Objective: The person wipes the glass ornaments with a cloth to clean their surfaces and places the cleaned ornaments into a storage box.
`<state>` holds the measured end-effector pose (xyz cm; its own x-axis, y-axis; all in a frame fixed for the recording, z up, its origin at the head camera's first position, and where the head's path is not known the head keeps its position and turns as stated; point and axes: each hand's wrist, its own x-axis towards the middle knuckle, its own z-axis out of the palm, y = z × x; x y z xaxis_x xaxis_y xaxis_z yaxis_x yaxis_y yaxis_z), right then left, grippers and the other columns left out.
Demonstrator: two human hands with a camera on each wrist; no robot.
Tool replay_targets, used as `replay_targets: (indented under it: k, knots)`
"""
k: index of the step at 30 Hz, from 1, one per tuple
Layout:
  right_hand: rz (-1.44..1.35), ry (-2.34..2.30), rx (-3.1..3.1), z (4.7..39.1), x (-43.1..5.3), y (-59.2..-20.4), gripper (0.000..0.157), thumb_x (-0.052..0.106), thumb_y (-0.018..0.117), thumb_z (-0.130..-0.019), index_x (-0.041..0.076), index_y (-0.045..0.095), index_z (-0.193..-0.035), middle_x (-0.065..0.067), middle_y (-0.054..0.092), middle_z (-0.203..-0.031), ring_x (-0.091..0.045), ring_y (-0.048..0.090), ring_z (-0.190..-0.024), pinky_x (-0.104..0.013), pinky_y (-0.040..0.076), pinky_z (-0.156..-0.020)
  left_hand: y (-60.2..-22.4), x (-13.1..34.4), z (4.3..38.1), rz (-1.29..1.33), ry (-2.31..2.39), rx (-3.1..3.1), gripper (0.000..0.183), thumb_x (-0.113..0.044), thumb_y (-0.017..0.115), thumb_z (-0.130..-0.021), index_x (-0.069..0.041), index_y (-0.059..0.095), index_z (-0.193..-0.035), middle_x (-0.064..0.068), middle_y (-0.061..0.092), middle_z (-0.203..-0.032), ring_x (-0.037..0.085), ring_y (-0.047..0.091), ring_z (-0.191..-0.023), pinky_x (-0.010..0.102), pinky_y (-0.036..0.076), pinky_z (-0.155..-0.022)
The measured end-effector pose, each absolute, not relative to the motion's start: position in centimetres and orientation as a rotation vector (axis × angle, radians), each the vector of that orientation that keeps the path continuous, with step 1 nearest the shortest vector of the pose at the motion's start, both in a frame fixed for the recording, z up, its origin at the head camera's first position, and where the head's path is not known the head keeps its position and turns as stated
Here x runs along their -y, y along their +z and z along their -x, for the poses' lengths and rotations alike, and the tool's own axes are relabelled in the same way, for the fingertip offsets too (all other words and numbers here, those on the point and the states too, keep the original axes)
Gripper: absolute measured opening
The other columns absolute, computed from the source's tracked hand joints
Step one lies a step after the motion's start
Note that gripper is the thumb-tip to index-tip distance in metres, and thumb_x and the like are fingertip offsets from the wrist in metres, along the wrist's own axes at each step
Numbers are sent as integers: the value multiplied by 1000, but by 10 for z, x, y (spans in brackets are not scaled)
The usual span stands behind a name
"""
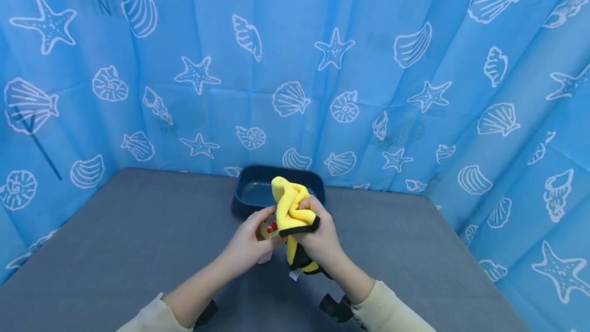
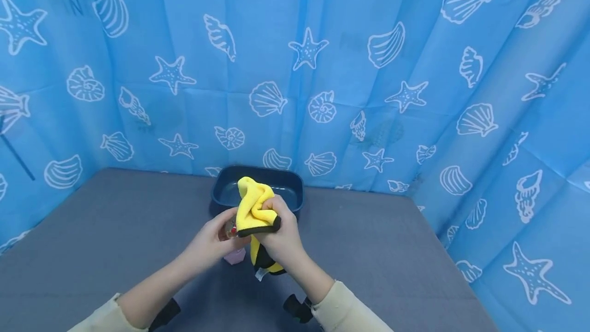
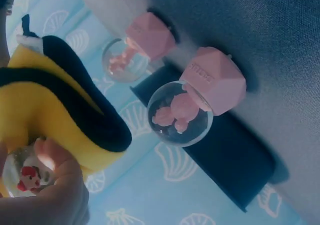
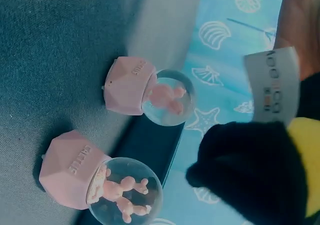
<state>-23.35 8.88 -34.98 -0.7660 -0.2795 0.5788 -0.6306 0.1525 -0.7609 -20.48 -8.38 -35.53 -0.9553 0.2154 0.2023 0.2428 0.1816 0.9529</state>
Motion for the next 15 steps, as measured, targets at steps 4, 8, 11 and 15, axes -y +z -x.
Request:
replay_targets:
  k: [4, 8, 11, 15]
  knots:
    - [-737, 1720, 2078, 237, -88, -351, 27, -14, 63, -76, 1, 46, -91, -8, 47, -89, -25, 51, -80, -29, 48, -67, -359, 84, 208, 433, -2089, 2377, 62, -18, 70, -89, -5, 42, -144, 14, 57, -120, 24, 63, -87, 34, 54, -75]
    - [-652, 1860, 2046, 240, -89, -353, 27, -15, 60, -77, -1, 44, -93, -9, 45, -90, -25, 52, -79, -28, 49, -67, -361, 88, 209, 401, -2219, 2365, 66, -14, 68, -91, -3, 35, -147, 18, 55, -122, 27, 67, -86, 37, 55, -74]
    - [-626, 1935, 2046, 240, -88, -353, 27, -13, 61, -78, -1, 43, -94, -11, 45, -91, -25, 53, -78, -30, 50, -67, -360, 89, 208, 350, -2245, 2387, 70, -13, 69, -88, -5, 34, -148, 17, 54, -118, 25, 64, -80, 36, 55, -71]
    - [-534, 2014, 2047, 239, -86, -351, 26, -10, 61, -80, 1, 43, -95, -11, 45, -92, -24, 55, -78, -31, 51, -67, -358, 87, 207, 299, -2239, 2392, 75, -8, 70, -84, -5, 32, -149, 18, 54, -119, 24, 60, -76, 36, 55, -66]
